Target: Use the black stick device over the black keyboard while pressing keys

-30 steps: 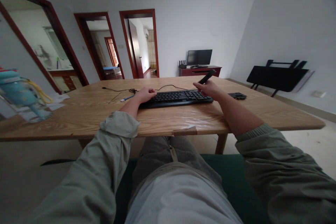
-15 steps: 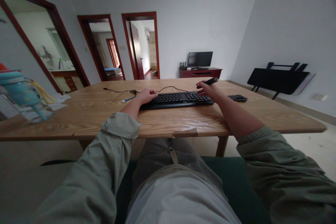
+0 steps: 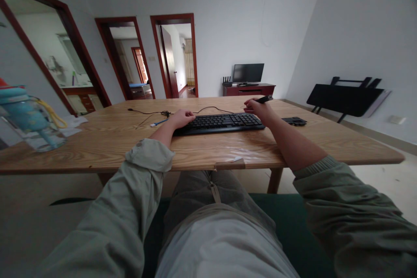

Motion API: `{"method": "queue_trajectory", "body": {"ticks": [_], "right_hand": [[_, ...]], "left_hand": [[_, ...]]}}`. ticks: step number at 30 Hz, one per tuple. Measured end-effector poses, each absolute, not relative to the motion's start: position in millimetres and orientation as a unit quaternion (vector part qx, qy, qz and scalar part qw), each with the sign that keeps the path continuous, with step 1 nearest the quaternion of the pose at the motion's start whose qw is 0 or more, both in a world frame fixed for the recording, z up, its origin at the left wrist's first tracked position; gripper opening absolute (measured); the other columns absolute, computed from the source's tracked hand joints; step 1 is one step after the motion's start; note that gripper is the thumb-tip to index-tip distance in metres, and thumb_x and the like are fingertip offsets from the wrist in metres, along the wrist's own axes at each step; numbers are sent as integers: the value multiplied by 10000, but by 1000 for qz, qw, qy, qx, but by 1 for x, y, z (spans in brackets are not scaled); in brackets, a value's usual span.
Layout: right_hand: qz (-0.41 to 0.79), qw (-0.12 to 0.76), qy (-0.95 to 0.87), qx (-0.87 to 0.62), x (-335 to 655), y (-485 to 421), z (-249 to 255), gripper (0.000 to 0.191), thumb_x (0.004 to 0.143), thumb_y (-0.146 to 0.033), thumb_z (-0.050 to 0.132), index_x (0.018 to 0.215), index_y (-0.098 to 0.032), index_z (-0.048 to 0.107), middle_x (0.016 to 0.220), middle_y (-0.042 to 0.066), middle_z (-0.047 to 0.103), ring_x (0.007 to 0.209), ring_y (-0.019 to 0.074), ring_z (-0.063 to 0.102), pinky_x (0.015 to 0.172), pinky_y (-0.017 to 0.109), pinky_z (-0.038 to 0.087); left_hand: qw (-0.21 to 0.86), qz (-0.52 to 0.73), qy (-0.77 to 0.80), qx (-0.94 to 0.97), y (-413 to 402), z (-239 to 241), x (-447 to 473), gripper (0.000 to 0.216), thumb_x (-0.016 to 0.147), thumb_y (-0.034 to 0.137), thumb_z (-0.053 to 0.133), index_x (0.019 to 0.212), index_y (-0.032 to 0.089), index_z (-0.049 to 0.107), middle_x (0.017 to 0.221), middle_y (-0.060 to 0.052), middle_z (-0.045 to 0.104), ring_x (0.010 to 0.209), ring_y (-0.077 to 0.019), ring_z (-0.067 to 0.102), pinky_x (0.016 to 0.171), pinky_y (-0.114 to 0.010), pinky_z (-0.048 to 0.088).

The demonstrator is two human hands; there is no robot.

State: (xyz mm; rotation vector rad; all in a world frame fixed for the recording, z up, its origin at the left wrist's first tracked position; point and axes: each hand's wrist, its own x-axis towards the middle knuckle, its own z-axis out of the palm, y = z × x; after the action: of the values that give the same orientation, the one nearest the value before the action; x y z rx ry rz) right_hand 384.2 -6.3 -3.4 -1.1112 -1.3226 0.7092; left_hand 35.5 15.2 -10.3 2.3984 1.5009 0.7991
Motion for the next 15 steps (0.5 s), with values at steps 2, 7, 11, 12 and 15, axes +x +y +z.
{"method": "queue_trajectory", "body": {"ticks": [2, 7, 11, 12, 15], "right_hand": [[301, 592, -573, -480, 383, -9, -2, 74, 720, -232, 578, 762, -172, 568, 792, 56, 596, 749, 155, 638, 747, 295, 578], [314, 594, -567, -477, 380, -15, 1, 139, 747, -262, 575, 861, -193, 534, 803, 35, 579, 721, 152, 642, 725, 306, 578], [329, 579, -576, -474, 379, -21, 3, 241, 835, -389, 549, 995, -216, 497, 977, 54, 596, 673, 144, 645, 642, 299, 572], [327, 572, -583, -476, 378, -23, 3, 270, 857, -429, 531, 1024, -220, 492, 1006, 62, 598, 674, 142, 644, 622, 288, 567], [319, 550, -598, -488, 377, -26, 4, 346, 887, -511, 496, 1085, -227, 479, 996, 69, 619, 688, 139, 638, 587, 250, 545]], "left_hand": [[100, 272, 509, 811, 15, -10, 36, 336, 765, 436, 553, 855, 151, 707, 810, -62, 702, 746, -194, 600, 686, -295, 432], [102, 269, 513, 808, 14, -10, 36, 351, 761, 447, 551, 868, 152, 708, 804, -58, 701, 755, -198, 604, 682, -292, 430], [102, 270, 511, 810, 14, -10, 36, 351, 765, 440, 546, 865, 147, 712, 790, -59, 696, 739, -196, 601, 678, -296, 427], [102, 269, 511, 810, 14, -10, 36, 349, 765, 438, 545, 862, 148, 713, 786, -58, 695, 732, -195, 599, 676, -297, 426], [99, 270, 512, 810, 13, -9, 36, 344, 766, 438, 547, 855, 151, 715, 780, -55, 695, 729, -193, 594, 676, -294, 425]]}}
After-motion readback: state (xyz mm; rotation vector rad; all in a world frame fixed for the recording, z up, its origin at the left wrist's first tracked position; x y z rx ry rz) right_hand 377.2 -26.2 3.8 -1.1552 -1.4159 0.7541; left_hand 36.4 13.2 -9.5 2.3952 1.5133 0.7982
